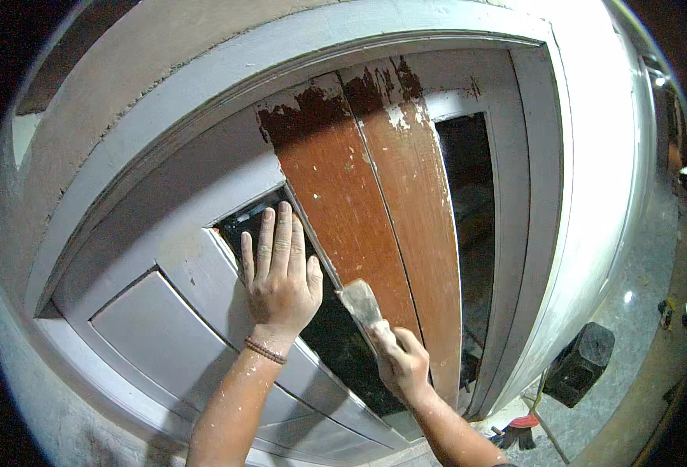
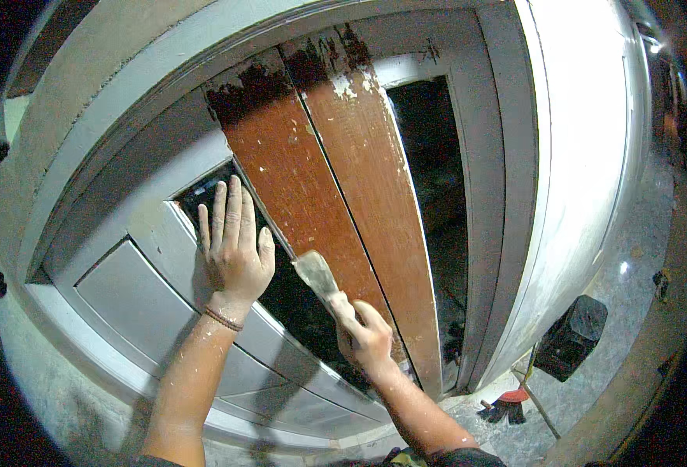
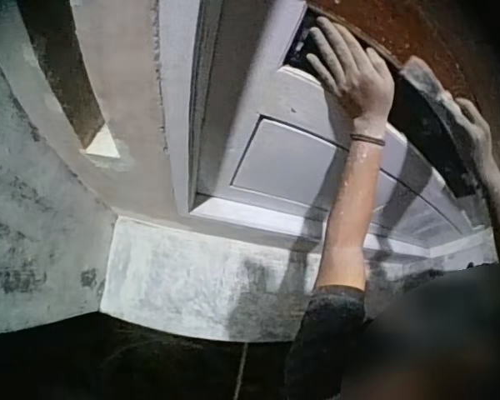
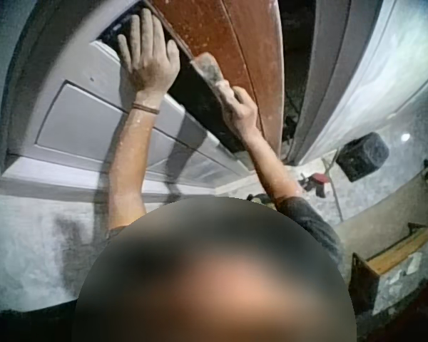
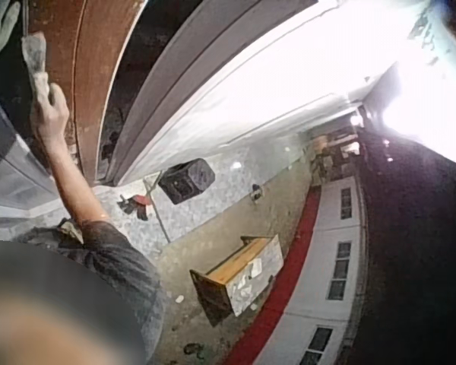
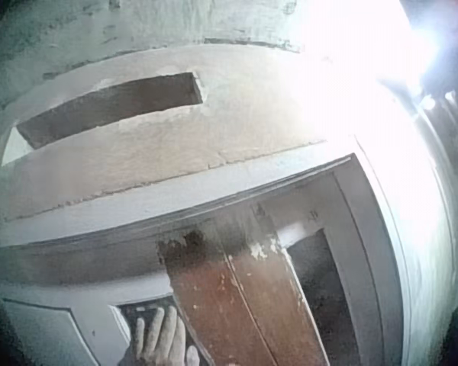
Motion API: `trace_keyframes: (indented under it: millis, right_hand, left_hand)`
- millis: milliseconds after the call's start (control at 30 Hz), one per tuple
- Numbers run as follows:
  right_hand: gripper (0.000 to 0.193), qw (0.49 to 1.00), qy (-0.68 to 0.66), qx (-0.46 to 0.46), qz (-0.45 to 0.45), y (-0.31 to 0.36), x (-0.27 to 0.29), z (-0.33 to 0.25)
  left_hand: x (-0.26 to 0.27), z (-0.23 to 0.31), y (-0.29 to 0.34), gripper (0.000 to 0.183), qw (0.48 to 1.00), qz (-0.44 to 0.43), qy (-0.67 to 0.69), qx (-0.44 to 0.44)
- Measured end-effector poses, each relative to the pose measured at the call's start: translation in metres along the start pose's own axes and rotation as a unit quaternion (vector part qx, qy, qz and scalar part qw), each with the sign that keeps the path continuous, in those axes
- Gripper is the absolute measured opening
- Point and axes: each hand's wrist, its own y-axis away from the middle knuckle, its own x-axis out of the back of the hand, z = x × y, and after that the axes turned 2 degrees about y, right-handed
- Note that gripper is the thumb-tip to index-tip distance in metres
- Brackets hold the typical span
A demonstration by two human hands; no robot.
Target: The person applies plaster to the wall above a door frame and then to the door frame itself using a putty knife. The person smooths the plaster along the edges and surfaces of the frame.
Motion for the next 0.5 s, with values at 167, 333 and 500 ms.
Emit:
trace_keyframes:
  millis: [167, 333, 500]
  right_hand:
    - [0.043, 0.999, -0.033, -0.022, 0.036, 0.000, -0.001, -0.005]
    - [0.053, 0.999, -0.016, -0.010, 0.036, -0.039, 0.014, -0.026]
    - [0.051, 0.999, 0.039, 0.008, 0.031, -0.131, 0.025, -0.045]
  left_hand:
    - [0.000, 0.000, -0.001, 0.063, 1.000, -0.007, 0.002, 0.011]
    - [-0.002, 0.000, 0.001, 0.059, 1.000, 0.009, 0.019, 0.014]
    - [-0.001, -0.004, 0.002, 0.056, 1.000, 0.003, 0.009, 0.000]
